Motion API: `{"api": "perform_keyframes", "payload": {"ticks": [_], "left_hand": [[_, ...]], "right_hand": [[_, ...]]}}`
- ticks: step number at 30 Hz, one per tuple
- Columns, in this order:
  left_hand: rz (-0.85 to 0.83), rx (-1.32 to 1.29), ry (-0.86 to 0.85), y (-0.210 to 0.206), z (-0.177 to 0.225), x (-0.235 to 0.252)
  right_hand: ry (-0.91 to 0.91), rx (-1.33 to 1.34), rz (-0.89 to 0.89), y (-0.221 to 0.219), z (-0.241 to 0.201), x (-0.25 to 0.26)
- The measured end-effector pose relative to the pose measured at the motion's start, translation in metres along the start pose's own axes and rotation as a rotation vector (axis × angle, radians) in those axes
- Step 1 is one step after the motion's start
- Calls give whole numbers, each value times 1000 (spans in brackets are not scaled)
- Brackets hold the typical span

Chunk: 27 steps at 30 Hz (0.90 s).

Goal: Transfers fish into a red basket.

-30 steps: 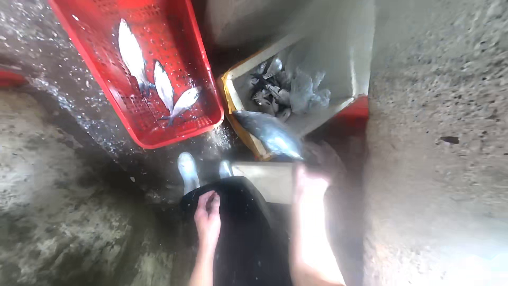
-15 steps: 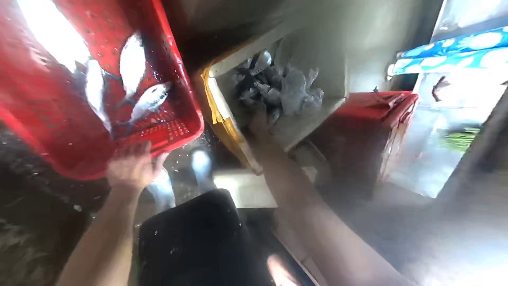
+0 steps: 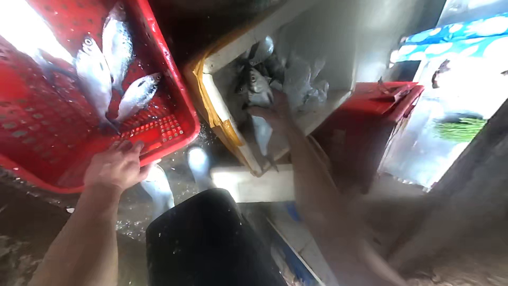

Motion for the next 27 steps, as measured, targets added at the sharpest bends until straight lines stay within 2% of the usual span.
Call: {"api": "perform_keyframes", "payload": {"ticks": [3, 5, 7, 9, 10, 11, 12, 14, 17, 21, 23, 27], "left_hand": [[12, 0, -12, 1, -1, 0], [1, 8, -16, 0, -3, 0], [-18, -40, 2, 4, 0, -3], [-45, -185, 114, 11, 6, -7], [6, -195, 138, -2, 2, -10], [99, -116, 79, -17, -4, -9], [98, -68, 32, -16, -5, -6], [-5, -13, 26, -5, -3, -2], [-11, 4, 18, -2, 0, -2], [-12, 48, 19, 0, 0, 1], [-15, 53, 21, -4, -1, -2], [-12, 38, 35, -5, -3, 0]], "right_hand": [[62, 289, -8, 34, -63, -72], [187, 444, -116, 21, -87, -93], [277, 564, -273, -9, -88, -73], [60, 562, -135, -20, -69, -29], [-106, 483, 26, -21, -45, -4], [-264, 314, 188, -20, -19, 19], [-389, 84, 290, -17, 5, 37], [-495, -244, 318, -18, 51, 65], [-456, -389, 330, -21, 95, 84], [-205, -626, 238, -18, 97, 96], [-135, -761, 199, -26, 102, 97], [-190, -749, 113, -25, 91, 96]]}}
Point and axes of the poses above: each hand's wrist, its own x-axis towards the middle knuckle, its own y-axis out of the back of the hand, z = x × y, the point moved 3 cm from there along x, towards the middle knuckle, and after that the axes turned 13 degrees about -y, right-handed, at the moved point
